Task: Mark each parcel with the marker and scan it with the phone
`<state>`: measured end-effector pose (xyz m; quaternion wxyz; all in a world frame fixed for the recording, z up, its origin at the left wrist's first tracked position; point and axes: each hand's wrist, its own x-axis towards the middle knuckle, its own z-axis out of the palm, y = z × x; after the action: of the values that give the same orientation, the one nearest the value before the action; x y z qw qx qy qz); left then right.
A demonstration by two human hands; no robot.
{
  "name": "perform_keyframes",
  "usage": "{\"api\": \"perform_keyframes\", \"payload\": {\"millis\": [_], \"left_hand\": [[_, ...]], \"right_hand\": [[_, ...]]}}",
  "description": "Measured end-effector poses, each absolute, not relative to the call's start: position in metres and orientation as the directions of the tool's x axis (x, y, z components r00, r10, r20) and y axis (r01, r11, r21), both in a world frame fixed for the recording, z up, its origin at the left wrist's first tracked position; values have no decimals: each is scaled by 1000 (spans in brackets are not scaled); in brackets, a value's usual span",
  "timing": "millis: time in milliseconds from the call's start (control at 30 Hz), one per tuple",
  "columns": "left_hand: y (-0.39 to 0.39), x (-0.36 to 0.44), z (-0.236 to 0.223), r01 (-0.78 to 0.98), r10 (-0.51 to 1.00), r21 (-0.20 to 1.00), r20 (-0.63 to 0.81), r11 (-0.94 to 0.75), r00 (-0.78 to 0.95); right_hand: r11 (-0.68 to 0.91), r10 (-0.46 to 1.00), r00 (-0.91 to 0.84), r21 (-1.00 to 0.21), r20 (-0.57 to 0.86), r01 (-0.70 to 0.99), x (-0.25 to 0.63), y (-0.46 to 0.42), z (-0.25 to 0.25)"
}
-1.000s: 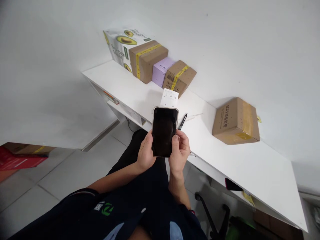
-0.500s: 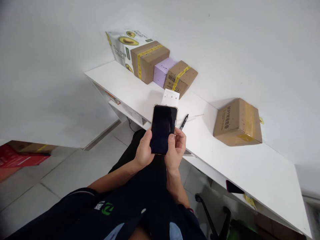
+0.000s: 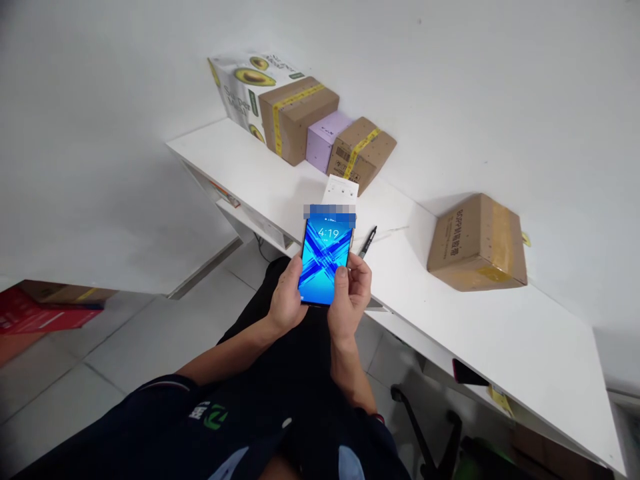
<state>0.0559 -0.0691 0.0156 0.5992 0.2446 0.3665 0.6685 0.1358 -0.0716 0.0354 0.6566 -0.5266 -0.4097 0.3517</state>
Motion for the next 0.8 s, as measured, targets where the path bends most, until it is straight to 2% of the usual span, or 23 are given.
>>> {"api": "perform_keyframes", "payload": {"millis": [133,267,433,533,700,800], "left_hand": [[-69,56,20,-698,985,717,-125,6,-121],[-69,56,25,-705,983,709,-131,4,-126],[-67,58,26,-745,983,666,-164,46,-86],[-64,57,25,-722,984,692,-148,30,-101],[-66,63,27,-582,998,811,44,-59,-40],[-71,74,28,-550,974,827,204,-118,97]], "right_hand": [[221,888,417,-975,192,-24,137,-71,35],[220,883,431,-975,186,-31,138,-71,33],[233,891,389,-971,236,56,141,-74,35],[203,922,308,-970,236,137,150,-80,35],[162,957,180,-935,227,317,168,-96,25],[107,957,221,-936,188,334,175,-103,22]]}}
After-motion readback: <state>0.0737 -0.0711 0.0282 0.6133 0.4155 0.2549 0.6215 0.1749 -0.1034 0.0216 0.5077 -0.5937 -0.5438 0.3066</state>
